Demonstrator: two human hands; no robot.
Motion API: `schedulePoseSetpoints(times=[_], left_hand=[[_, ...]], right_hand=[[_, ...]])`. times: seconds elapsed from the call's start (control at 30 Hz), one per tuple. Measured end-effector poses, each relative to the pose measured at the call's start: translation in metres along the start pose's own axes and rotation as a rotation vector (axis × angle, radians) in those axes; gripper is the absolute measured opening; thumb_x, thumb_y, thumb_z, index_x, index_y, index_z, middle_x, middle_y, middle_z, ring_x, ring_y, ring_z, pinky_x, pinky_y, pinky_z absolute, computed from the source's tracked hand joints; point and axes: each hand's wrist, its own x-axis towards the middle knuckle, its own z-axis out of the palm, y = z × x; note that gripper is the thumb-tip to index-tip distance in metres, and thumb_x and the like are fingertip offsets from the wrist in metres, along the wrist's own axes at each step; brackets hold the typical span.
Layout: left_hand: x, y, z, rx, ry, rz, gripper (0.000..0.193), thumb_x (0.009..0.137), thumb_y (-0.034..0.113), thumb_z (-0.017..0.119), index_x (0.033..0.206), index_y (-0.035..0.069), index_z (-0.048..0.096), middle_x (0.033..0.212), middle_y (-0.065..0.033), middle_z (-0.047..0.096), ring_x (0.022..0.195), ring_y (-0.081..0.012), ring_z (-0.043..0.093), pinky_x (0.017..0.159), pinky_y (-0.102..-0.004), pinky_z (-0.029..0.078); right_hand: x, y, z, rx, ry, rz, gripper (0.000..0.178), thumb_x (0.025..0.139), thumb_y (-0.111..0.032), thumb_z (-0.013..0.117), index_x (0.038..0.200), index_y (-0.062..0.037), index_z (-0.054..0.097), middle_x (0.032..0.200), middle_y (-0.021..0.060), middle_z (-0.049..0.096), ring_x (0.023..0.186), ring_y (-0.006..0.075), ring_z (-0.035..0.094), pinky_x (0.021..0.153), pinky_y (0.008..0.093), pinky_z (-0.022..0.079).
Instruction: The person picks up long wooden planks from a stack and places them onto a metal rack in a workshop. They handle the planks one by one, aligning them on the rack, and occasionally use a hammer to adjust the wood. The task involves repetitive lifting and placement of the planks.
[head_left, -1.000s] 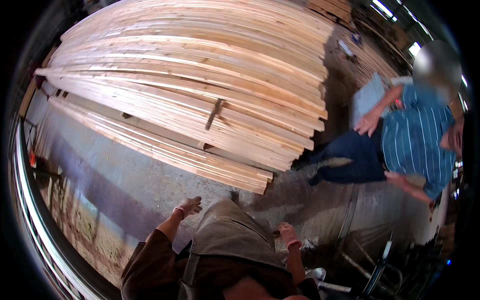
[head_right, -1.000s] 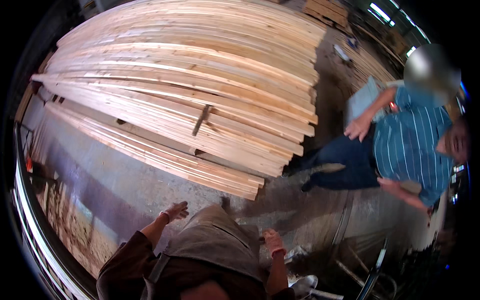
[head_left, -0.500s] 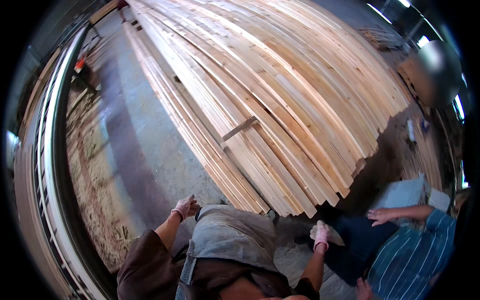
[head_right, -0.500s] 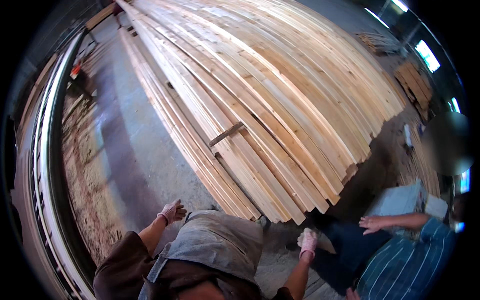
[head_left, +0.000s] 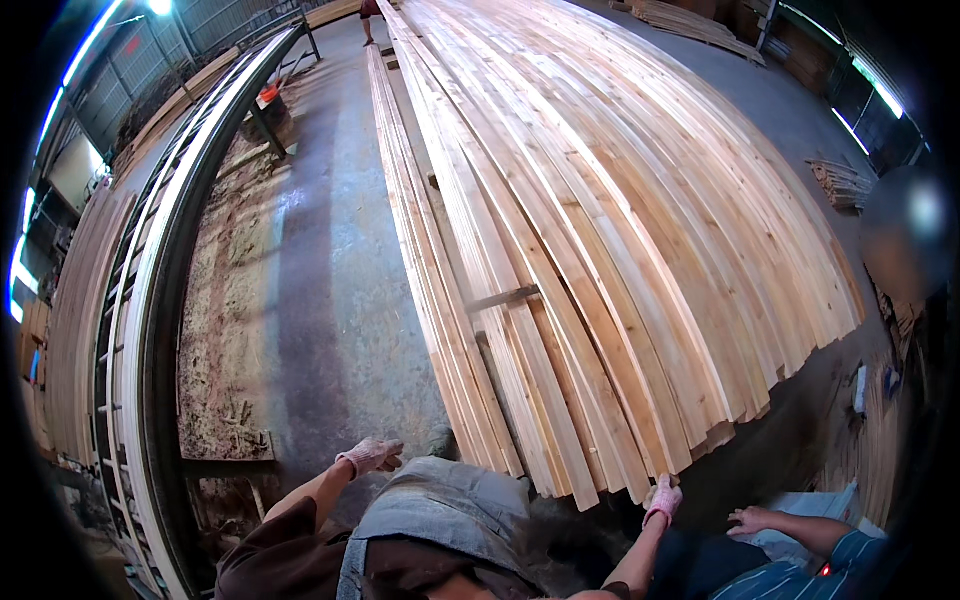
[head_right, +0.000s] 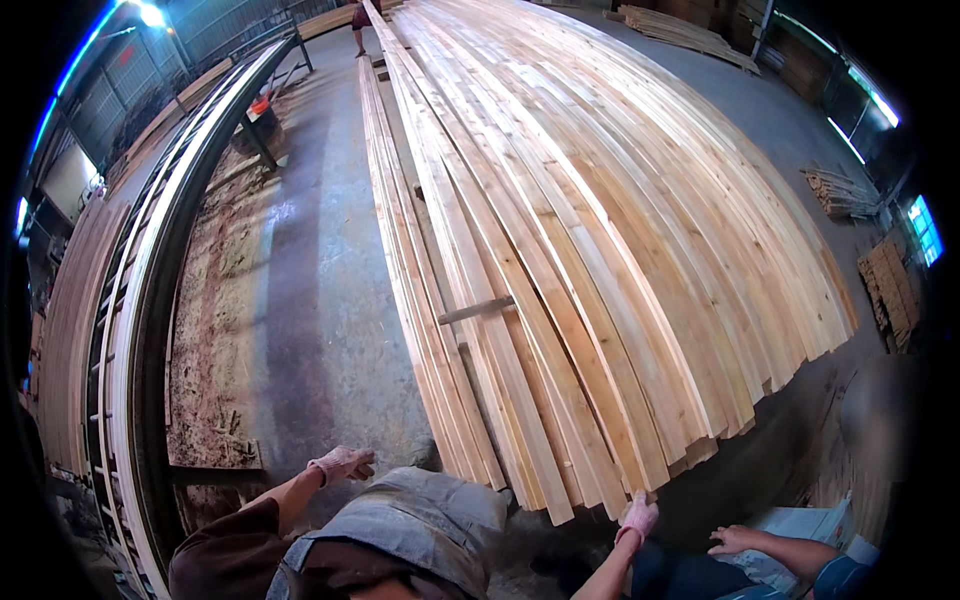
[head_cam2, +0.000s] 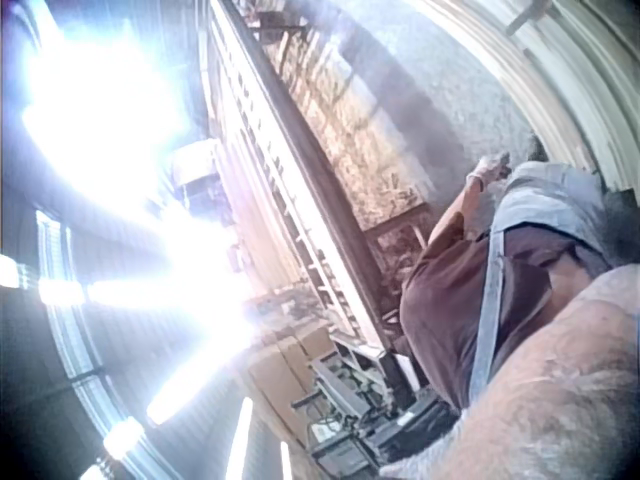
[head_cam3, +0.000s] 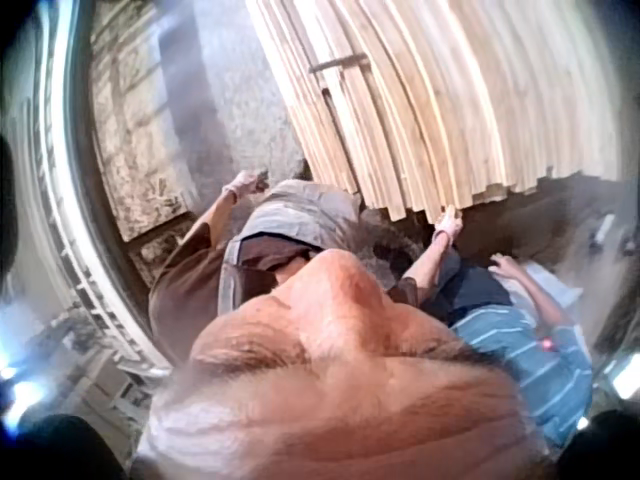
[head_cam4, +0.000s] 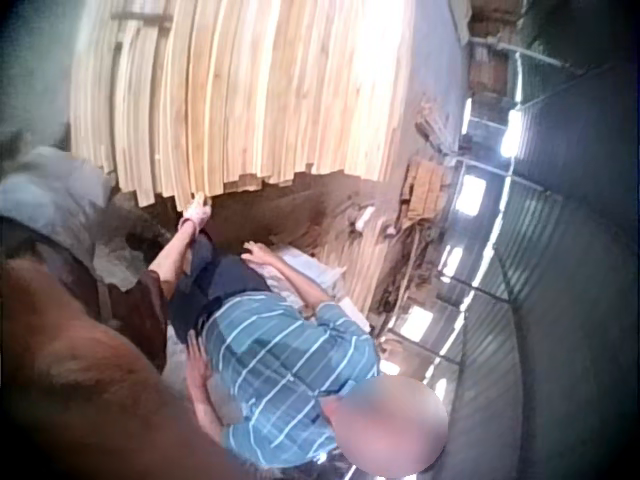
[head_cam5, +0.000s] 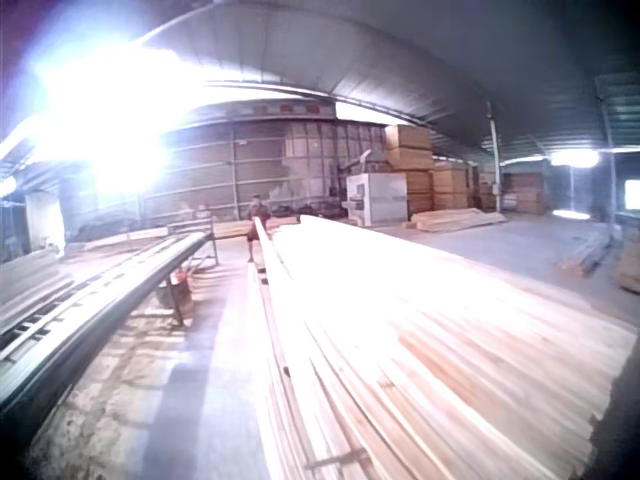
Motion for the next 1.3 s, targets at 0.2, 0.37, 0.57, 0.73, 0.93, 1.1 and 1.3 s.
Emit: schedulePoseSetpoints(times=[0.2,0.37,0.57,0.73,0.93,1.1,1.3], left_hand=[[0.035,-0.047,-0.008,-0.080,-0.065,-0.077,0.060,0.100,0.051,0.058,0.129,0.001,0.068,0.105,-0.0112,0.077,0.092,-0.0226,0.071,0.083,-0.0352,0.053],[0.016,-0.064,-0.012,-0.141,-0.011,-0.141,0.060,0.101,0.050,0.053,0.133,0.001,0.065,0.118,-0.0141,0.075,0.104,-0.0266,0.072,0.094,-0.0385,0.054],[0.011,-0.061,-0.008,-0.117,-0.032,-0.135,0.063,0.100,0.053,0.054,0.135,0.002,0.065,0.123,-0.0155,0.074,0.109,-0.0285,0.071,0.097,-0.0416,0.053],[0.015,-0.054,-0.006,-0.244,0.022,-0.091,0.061,0.099,0.048,0.057,0.132,-0.003,0.065,0.120,-0.0181,0.074,0.109,-0.0295,0.071,0.098,-0.0392,0.054],[-0.019,-0.078,0.014,-0.375,0.159,-0.118,0.061,0.098,0.049,0.059,0.128,-0.004,0.067,0.113,-0.0186,0.076,0.105,-0.0298,0.072,0.095,-0.0386,0.055],[-0.049,-0.104,0.046,-0.158,0.223,-0.149,0.059,0.096,0.049,0.059,0.123,-0.002,0.070,0.107,-0.0153,0.077,0.094,-0.0275,0.074,0.084,-0.0399,0.056],[-0.039,-0.167,0.084,-0.486,0.174,-0.217,0.049,0.095,0.047,0.058,0.108,0.002,0.072,0.095,-0.0098,0.077,0.083,-0.0256,0.072,0.076,-0.0358,0.054]], right_hand=[[0.010,0.026,-0.014,0.163,0.047,0.094,0.041,0.094,-0.044,0.074,0.072,-0.0151,0.056,0.057,-0.0016,0.054,0.040,0.0118,0.048,0.034,0.0281,0.038],[-0.062,0.034,0.004,0.193,-0.072,0.204,0.039,0.094,-0.044,0.073,0.075,-0.0136,0.059,0.060,0.0004,0.057,0.040,0.0153,0.050,0.036,0.0308,0.043],[-0.078,-0.005,-0.004,-0.373,-0.070,0.101,0.046,0.096,-0.051,0.067,0.079,-0.0086,0.062,0.060,0.0052,0.063,0.041,0.0174,0.055,0.037,0.0343,0.047],[-0.095,-0.004,-0.001,-0.869,0.235,-0.258,0.057,0.094,-0.057,0.065,0.096,-0.0016,0.074,0.090,0.0205,0.075,0.078,0.0385,0.071,0.070,0.0482,0.055],[-0.105,-0.006,-0.004,-0.598,0.268,-0.369,0.057,0.095,-0.057,0.063,0.111,-0.0027,0.071,0.098,0.0196,0.073,0.088,0.0376,0.068,0.080,0.0447,0.054],[-0.057,0.009,-0.014,-0.129,0.146,-0.146,0.067,0.090,-0.064,0.069,0.121,-0.0056,0.064,0.096,0.0142,0.068,0.076,0.0275,0.066,0.068,0.0387,0.056],[0.000,0.044,0.001,0.110,-0.216,0.232,0.093,0.078,-0.081,0.070,0.139,-0.0137,0.051,0.111,0.0146,0.063,0.079,0.0298,0.066,0.064,0.0431,0.060]])
